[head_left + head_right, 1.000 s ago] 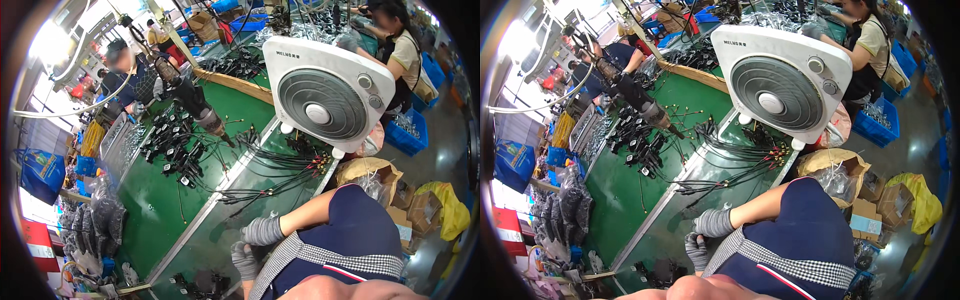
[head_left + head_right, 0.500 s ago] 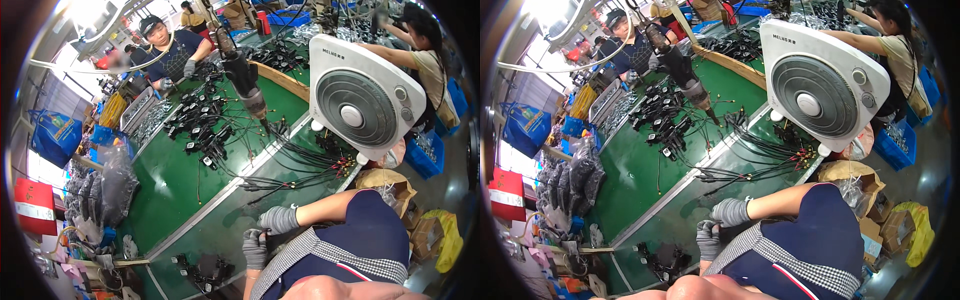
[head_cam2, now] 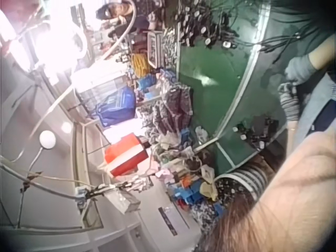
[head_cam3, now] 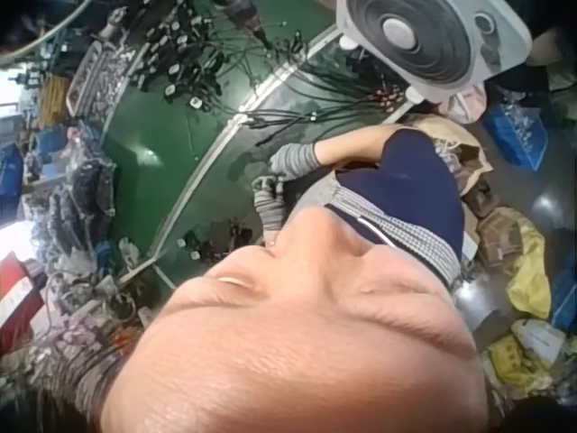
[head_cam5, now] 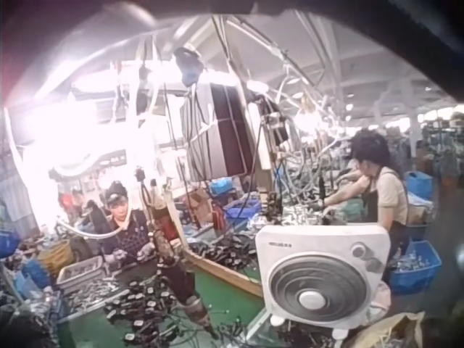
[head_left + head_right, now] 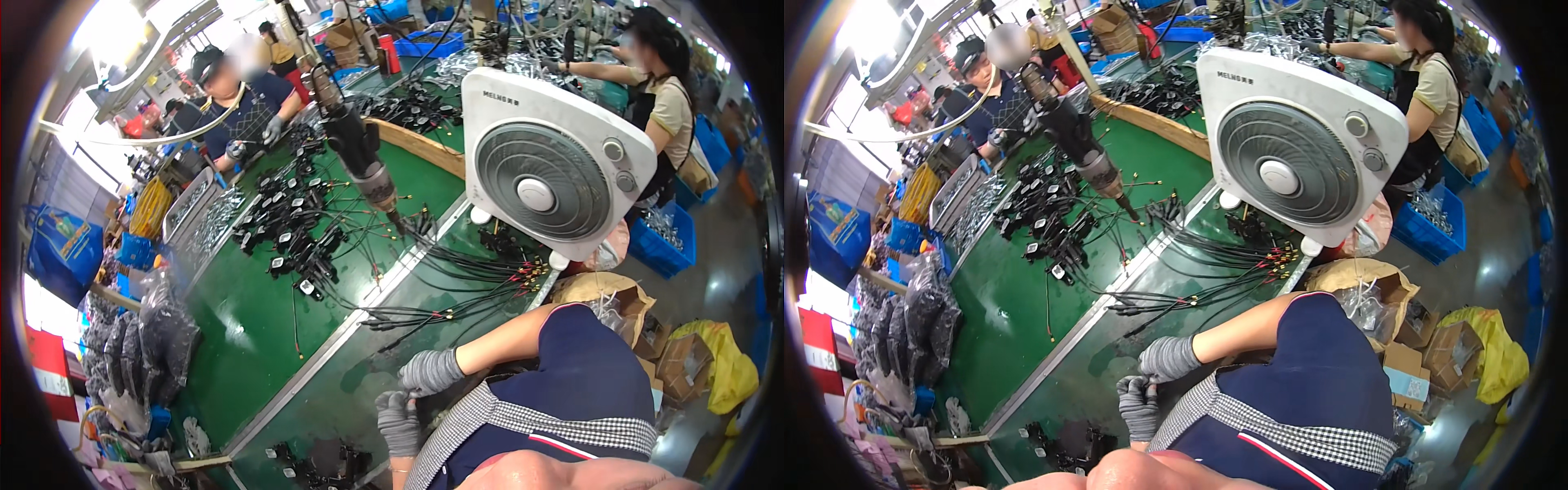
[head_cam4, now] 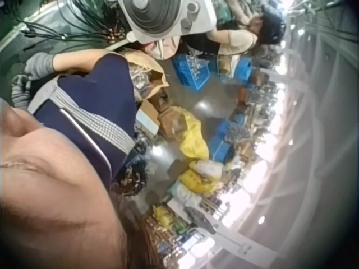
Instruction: Assemble electronic cooling fans by connecting cables and components at a production workbench.
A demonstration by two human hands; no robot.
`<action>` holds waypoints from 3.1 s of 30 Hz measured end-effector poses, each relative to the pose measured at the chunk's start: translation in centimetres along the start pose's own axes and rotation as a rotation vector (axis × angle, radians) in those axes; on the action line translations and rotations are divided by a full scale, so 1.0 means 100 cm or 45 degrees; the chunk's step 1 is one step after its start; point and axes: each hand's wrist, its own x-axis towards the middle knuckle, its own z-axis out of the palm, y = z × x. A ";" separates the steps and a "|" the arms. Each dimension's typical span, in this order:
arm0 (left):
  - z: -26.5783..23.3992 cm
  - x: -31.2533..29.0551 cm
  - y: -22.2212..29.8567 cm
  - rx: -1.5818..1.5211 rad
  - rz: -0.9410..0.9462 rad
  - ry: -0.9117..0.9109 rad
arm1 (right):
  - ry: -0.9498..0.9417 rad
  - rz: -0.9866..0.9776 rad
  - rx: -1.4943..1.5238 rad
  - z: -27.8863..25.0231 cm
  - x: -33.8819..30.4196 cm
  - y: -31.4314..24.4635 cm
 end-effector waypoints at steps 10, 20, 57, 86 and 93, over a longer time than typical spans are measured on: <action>0.008 -0.010 -0.004 -0.794 -0.345 -0.047 | -0.057 -0.102 -0.224 -0.017 -0.001 -0.015; 0.007 -0.007 -0.005 -0.281 -0.137 -0.006 | 0.055 -0.010 -0.040 -0.010 -0.008 -0.010; -0.008 -0.002 -0.001 -1.260 -0.303 0.017 | 0.086 -0.079 -0.064 -0.031 -0.003 -0.010; -0.039 -0.003 0.014 -1.318 -0.598 -0.220 | -0.098 -0.158 0.711 -0.026 0.005 -0.006; -0.031 0.000 0.001 -1.334 -0.770 -0.257 | -0.059 -0.066 0.064 -0.040 0.009 -0.017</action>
